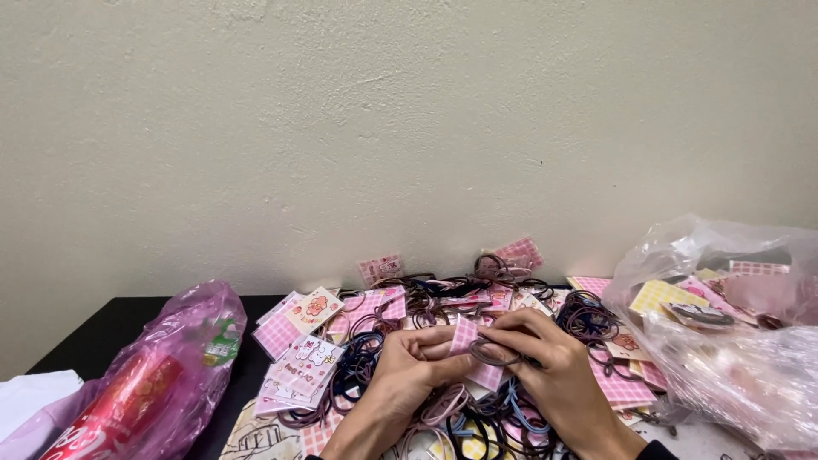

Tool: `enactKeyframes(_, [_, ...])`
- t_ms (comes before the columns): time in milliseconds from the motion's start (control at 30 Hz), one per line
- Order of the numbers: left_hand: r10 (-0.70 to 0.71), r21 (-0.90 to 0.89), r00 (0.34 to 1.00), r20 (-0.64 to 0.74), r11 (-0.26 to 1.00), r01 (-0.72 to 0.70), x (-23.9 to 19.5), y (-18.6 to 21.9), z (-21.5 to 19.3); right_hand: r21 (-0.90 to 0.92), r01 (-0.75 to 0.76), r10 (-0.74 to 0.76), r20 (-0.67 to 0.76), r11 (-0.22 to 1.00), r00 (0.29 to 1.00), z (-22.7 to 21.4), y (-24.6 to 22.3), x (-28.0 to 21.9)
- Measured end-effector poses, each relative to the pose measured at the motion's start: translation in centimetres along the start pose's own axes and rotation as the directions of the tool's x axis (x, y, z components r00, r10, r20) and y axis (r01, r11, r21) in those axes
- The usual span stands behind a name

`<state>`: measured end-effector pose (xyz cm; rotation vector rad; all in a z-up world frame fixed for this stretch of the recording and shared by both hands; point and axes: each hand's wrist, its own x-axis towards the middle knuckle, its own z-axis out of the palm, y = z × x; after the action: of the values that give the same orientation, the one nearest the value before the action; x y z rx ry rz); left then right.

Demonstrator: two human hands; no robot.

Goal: The person sorts through a pile of hair ties and small patterned cards on a table. They pick up individual cards, fold them, and place them into a plastic bag. The person also picks up hair ties and places them into the bag. The task involves repetitive sorting and packaging of small items.

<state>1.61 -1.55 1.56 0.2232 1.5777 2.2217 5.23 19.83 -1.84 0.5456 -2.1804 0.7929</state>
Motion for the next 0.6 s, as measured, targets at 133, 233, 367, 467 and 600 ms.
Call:
enactKeyframes(133, [-0.028, -0.029, 1.0, -0.003, 0.999, 0.027, -0.7, 0.5, 0.3, -0.058, 0.036, -0.033, 0.043, 0.998, 0.999, -0.1, 0.1, -0.5])
enactKeyframes(233, [-0.001, -0.106, 1.0, 0.03, 0.994, 0.004, 0.5, -0.9, -0.2, -0.139, 0.1, -0.09, 0.078, 0.985, 0.993, 0.0, 1.1, -1.1])
enactKeyframes(367, [0.039, -0.08, 0.999, 0.02, 0.996, -0.037, 0.2, -0.6, -0.1, -0.206, 0.189, -0.18, 0.064, 0.96, 0.982, 0.1, 1.1, -0.9])
enactKeyframes(467, [-0.033, -0.103, 0.999, -0.032, 0.994, 0.03, 0.1, -0.2, 0.0, -0.282, 0.197, -0.172, 0.111, 0.939, 0.979, 0.4, 1.7, -1.1])
enactKeyframes(600, [-0.011, -0.097, 1.0, -0.007, 0.995, 0.011, 0.7, -1.0, -0.4, -0.383, 0.265, -0.226, 0.144, 0.885, 0.963, 1.0, 2.7, -1.6])
